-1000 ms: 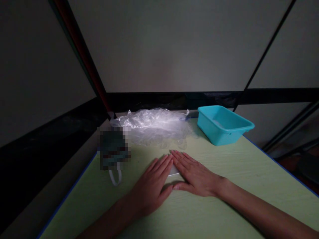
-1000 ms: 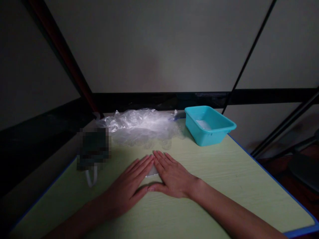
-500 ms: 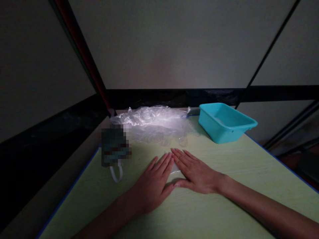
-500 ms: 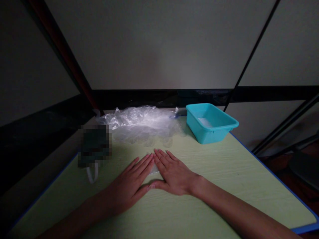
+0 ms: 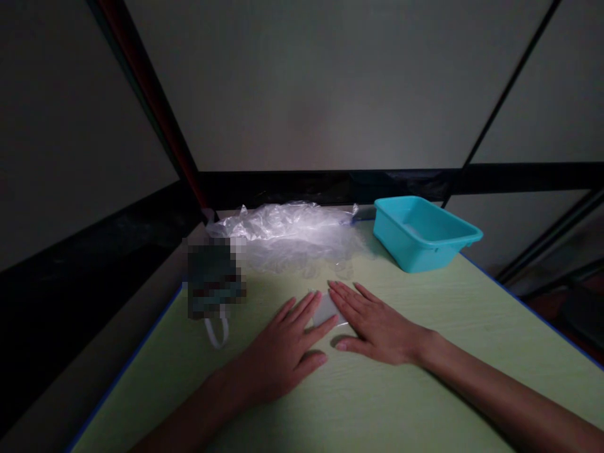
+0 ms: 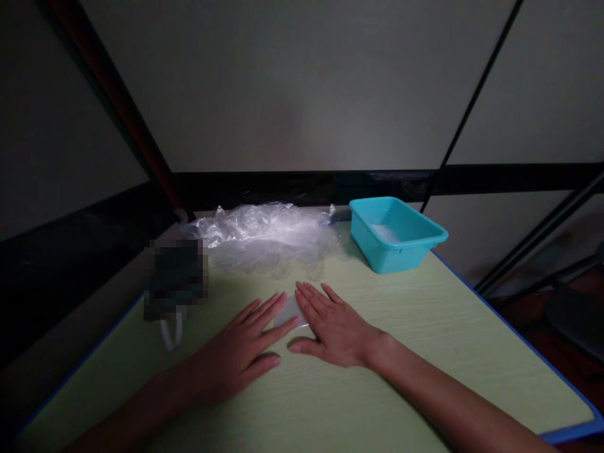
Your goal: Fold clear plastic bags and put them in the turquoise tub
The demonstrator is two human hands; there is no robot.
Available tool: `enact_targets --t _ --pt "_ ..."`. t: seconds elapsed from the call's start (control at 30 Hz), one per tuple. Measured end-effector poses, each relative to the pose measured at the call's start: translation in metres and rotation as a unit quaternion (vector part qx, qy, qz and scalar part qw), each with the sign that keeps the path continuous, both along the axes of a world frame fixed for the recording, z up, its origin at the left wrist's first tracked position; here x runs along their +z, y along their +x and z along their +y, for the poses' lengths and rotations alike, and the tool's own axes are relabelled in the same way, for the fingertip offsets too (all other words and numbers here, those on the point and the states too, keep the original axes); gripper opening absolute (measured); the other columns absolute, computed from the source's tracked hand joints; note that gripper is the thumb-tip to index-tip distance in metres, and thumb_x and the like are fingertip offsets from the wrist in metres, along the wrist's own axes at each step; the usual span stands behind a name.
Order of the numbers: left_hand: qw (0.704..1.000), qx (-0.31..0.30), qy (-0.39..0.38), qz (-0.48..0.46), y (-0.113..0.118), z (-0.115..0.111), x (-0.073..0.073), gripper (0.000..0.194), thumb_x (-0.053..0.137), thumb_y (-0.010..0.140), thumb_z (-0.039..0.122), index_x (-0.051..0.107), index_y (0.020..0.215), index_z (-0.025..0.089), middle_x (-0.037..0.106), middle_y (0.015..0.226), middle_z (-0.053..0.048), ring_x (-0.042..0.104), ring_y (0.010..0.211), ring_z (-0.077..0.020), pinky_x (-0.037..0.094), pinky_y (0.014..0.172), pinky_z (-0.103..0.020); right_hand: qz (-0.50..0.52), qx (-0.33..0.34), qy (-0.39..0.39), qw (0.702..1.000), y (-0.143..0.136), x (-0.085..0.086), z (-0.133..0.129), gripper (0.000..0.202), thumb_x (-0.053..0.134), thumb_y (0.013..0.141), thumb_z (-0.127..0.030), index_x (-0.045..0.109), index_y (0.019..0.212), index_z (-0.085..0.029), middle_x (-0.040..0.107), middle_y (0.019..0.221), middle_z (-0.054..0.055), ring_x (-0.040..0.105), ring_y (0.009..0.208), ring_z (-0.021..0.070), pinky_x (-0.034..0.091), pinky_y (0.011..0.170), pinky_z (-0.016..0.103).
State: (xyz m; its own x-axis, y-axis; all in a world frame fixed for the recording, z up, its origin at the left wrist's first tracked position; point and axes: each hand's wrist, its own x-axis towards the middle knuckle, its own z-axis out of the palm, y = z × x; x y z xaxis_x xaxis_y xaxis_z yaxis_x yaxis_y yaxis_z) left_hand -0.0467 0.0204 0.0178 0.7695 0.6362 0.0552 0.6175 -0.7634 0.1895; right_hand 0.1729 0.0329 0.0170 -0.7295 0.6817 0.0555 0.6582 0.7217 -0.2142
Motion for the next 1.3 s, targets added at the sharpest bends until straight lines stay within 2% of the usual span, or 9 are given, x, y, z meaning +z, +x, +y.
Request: enact_targets --t 0.13,0.23,0.43,0.73,0.83,0.93,1.03,1.13,1.3 --pt "0.999 -0.006 -0.027 -0.031 -0.003 0.002 0.001 0.052 0.046 0.085 0.037 0.027 0.133 0.033 0.013 0.145 -0.005 0.010 0.132 -0.0253 0.016 0.104 -0.047 0.010 0.008 -0.011 1.000 0.005 0.003 0.002 0.079 0.032 0.082 -0.060 0.015 0.138 -0.006 0.015 0.142 0.019 0.010 0.132 0.0254 0.013 0.106 0.048" --pt "0.997 0.025 -0.035 -0.065 -0.004 0.002 0.000 0.055 0.050 0.082 0.033 0.030 0.133 0.025 0.022 0.143 -0.007 0.015 0.131 -0.0234 0.020 0.104 -0.043 0.031 0.022 0.008 0.999 0.008 0.009 0.005 0.072 0.039 0.082 -0.057 0.027 0.134 -0.009 0.021 0.141 0.018 0.020 0.130 0.0259 0.020 0.104 0.046" --pt "0.991 0.063 -0.042 -0.113 -0.001 0.001 -0.001 0.055 0.054 0.077 0.027 0.038 0.128 0.014 0.033 0.138 -0.011 0.026 0.127 -0.0226 0.025 0.104 -0.039 0.026 0.089 0.130 0.987 0.015 0.019 0.009 0.024 0.044 0.088 -0.031 0.061 0.094 -0.015 0.057 0.114 0.008 0.050 0.105 0.0211 0.037 0.092 0.039" --pt "0.987 0.076 -0.029 -0.139 0.002 0.002 -0.002 0.048 0.055 0.076 0.024 0.044 0.121 0.014 0.041 0.133 -0.011 0.033 0.123 -0.0228 0.029 0.102 -0.040 -0.005 0.125 0.200 0.972 0.010 0.015 0.008 0.026 0.039 0.088 -0.013 0.062 0.075 -0.016 0.063 0.099 0.005 0.053 0.092 0.0193 0.038 0.089 0.038" --pt "0.984 0.078 -0.013 -0.162 0.003 0.005 -0.003 0.044 0.057 0.073 0.023 0.049 0.116 0.016 0.049 0.126 -0.010 0.039 0.118 -0.0234 0.028 0.101 -0.041 0.070 0.102 0.132 0.983 0.011 0.018 0.006 0.019 0.041 0.085 -0.014 0.059 0.080 -0.016 0.062 0.098 0.008 0.053 0.092 0.0197 0.038 0.087 0.038" --pt "0.969 0.096 -0.001 -0.228 0.008 0.007 -0.001 0.029 0.055 0.074 0.019 0.058 0.103 0.016 0.058 0.112 -0.009 0.047 0.109 -0.0228 0.030 0.098 -0.040 0.216 0.046 -0.004 0.975 0.010 0.023 0.001 0.012 0.043 0.080 -0.014 0.054 0.084 -0.015 0.061 0.091 0.007 0.055 0.082 0.0172 0.043 0.075 0.032" --pt "0.941 0.139 -0.053 -0.304 0.016 0.006 0.003 0.014 0.050 0.075 0.019 0.062 0.079 0.015 0.063 0.092 -0.007 0.056 0.089 -0.0199 0.041 0.081 -0.031 0.365 -0.045 -0.136 0.920 0.005 0.025 -0.001 0.007 0.043 0.080 -0.017 0.048 0.076 -0.017 0.054 0.068 0.000 0.050 0.062 0.0116 0.039 0.055 0.023" --pt "0.903 0.182 -0.154 -0.356 0.024 0.003 0.006 0.018 0.050 0.073 0.022 0.057 0.058 0.015 0.058 0.065 -0.001 0.054 0.063 -0.0148 0.041 0.059 -0.023 0.478 -0.106 -0.230 0.841 -0.003 0.021 0.000 0.012 0.047 0.080 -0.026 0.044 0.071 -0.018 0.042 0.057 -0.005 0.039 0.051 0.0083 0.029 0.045 0.019" --pt "0.843 0.201 -0.276 -0.417 0.028 0.002 0.005 0.018 0.052 0.069 0.026 0.053 0.055 0.014 0.054 0.060 -0.001 0.050 0.061 -0.0145 0.038 0.058 -0.023 0.531 -0.139 -0.341 0.763 -0.009 0.015 0.005 0.032 0.066 0.065 -0.031 0.040 0.080 -0.019 0.043 0.054 -0.008 0.038 0.045 0.0063 0.027 0.042 0.018"
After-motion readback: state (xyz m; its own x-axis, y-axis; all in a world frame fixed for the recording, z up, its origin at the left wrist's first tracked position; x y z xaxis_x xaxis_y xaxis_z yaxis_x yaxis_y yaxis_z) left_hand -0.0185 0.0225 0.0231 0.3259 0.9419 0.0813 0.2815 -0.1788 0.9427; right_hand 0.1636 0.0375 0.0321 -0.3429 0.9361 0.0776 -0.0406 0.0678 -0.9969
